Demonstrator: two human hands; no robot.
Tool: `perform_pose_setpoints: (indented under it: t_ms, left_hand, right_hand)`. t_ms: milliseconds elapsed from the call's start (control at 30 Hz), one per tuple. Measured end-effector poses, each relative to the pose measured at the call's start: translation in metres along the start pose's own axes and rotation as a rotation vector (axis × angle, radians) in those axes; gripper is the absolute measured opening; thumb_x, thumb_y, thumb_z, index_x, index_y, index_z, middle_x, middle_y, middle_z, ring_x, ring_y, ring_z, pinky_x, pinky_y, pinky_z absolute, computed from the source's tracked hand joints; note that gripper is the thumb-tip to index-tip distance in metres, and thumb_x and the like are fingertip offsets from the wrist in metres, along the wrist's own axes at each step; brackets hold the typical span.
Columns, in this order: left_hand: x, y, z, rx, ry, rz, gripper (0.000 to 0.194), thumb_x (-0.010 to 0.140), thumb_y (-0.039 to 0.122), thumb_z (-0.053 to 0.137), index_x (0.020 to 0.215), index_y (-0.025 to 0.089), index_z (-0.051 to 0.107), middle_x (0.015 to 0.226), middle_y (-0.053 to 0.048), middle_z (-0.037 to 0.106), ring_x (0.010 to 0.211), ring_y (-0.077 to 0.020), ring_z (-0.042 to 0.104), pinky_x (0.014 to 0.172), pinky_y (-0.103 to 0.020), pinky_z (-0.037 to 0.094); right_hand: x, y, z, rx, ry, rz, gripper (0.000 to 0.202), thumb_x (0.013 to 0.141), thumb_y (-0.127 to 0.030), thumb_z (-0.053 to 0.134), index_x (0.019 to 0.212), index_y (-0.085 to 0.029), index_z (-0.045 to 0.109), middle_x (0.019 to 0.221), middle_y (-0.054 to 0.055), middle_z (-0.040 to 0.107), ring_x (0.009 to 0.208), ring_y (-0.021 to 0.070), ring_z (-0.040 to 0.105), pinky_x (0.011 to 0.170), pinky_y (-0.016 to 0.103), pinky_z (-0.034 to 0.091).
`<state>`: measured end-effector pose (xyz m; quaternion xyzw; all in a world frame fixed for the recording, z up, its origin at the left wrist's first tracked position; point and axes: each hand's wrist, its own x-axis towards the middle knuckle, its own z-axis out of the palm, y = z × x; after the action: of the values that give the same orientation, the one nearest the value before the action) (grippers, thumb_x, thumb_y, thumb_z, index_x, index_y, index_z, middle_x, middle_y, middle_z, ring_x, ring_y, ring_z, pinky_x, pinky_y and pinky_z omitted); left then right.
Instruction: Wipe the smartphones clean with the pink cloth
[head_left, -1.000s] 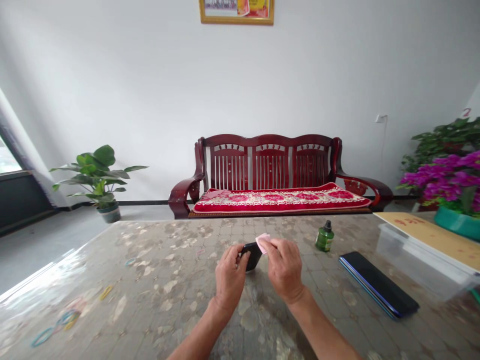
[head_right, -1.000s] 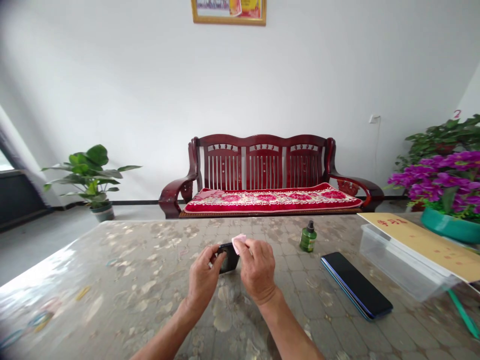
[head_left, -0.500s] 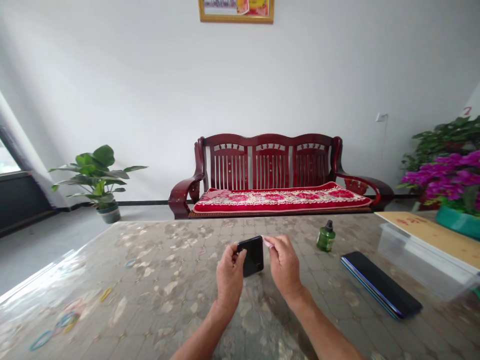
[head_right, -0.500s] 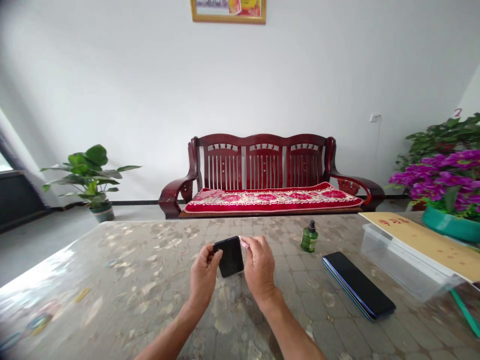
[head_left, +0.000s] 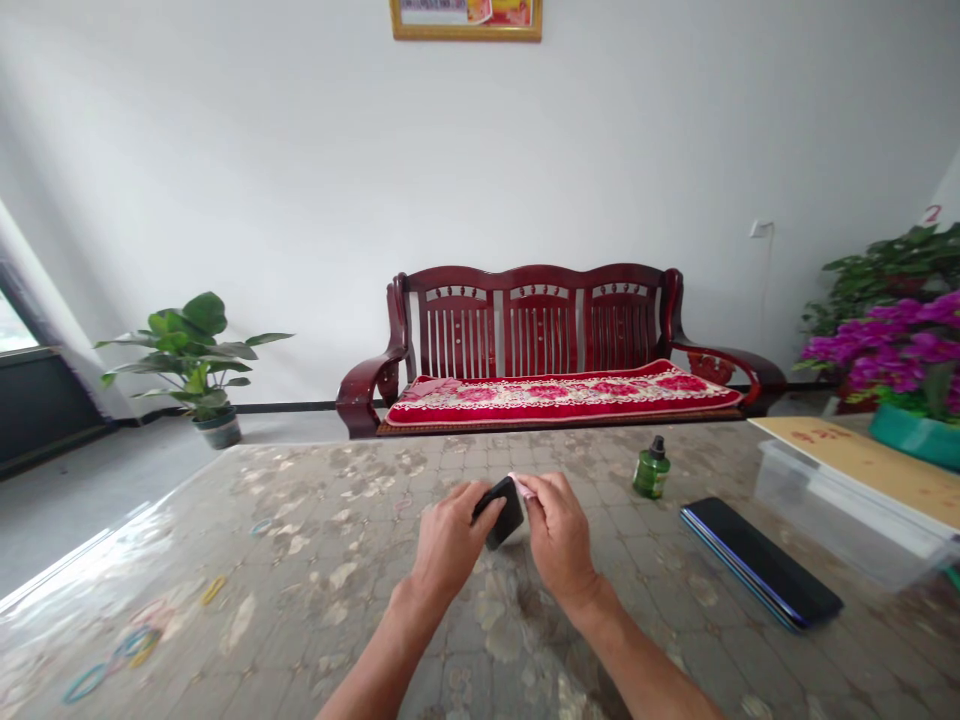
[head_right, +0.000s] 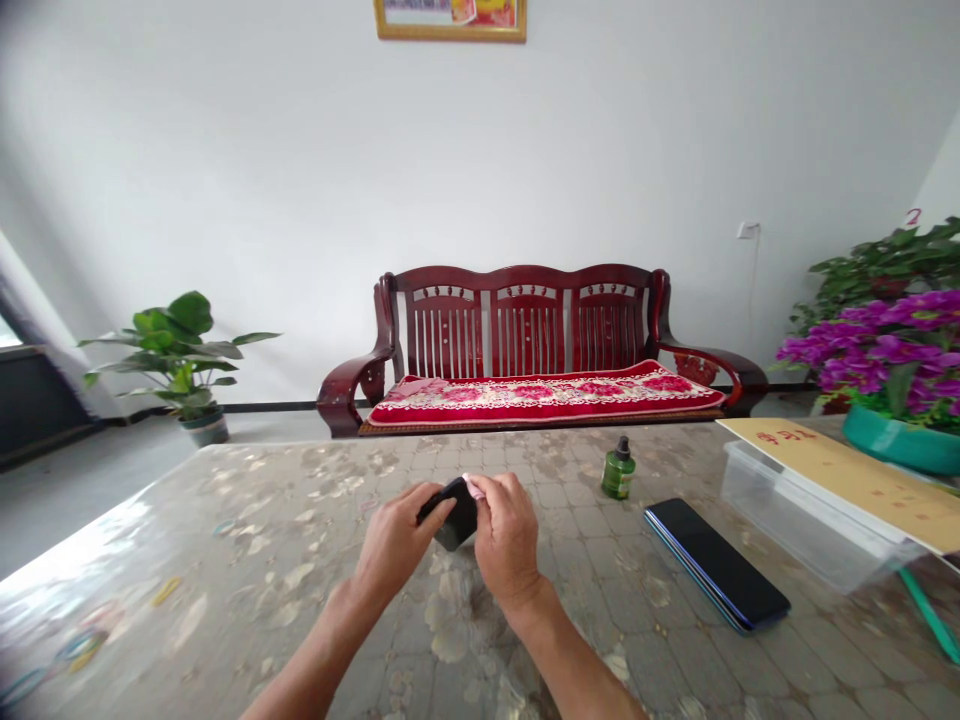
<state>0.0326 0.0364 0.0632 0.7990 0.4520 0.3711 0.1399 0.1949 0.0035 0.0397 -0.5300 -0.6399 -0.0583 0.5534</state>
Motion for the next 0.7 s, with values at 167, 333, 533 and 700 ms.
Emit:
perform_pose_setpoints:
  t_ms: [167,333,533,700]
  left_hand:
    - [-0.002,0.000,-0.002,0.111,-0.019,-0.020,0.018,0.095,0.034,0.050,0.086,0.025,0.063,0.078,0.000,0.068,0.071,-0.0166,0.064,0.060,-0.022,0.036]
    - [-0.007,-0.009,0.015,0.007,0.069,-0.127,0.022,0.095,0.038,0.047,0.091,0.024,0.064,0.069,0.002,0.066,0.060,-0.0148,0.061,0.057,-0.022,0.036]
    - [-0.006,-0.027,0.017,-0.064,0.068,-0.208,0.028,0.092,0.043,0.045,0.089,0.023,0.064,0.062,0.003,0.060,0.055,-0.0149,0.058,0.055,-0.022,0.036]
    - [-0.002,-0.039,0.005,0.015,0.100,-0.197,0.030,0.089,0.046,0.049,0.078,0.022,0.063,0.062,0.002,0.061,0.059,-0.0168,0.057,0.057,-0.024,0.036]
  right_hand:
    - [0.000,-0.005,0.000,0.010,-0.018,-0.017,0.027,0.099,-0.024,0.042,0.112,-0.024,0.067,0.096,0.004,0.065,0.090,0.0164,0.062,0.080,0.028,0.049]
    - [0.002,-0.003,-0.002,-0.087,-0.044,-0.060,0.026,0.099,-0.022,0.044,0.110,-0.024,0.067,0.094,0.004,0.065,0.088,0.0169,0.060,0.079,0.029,0.046]
    - [-0.004,0.032,-0.005,-0.326,-0.194,-0.016,0.026,0.092,-0.010,0.049,0.091,-0.024,0.070,0.084,0.003,0.062,0.081,0.0175,0.057,0.072,0.028,0.040]
    - [-0.011,0.048,-0.001,-0.383,-0.217,0.015,0.029,0.087,-0.004,0.051,0.088,-0.025,0.071,0.082,0.002,0.062,0.078,0.0161,0.058,0.067,0.026,0.038]
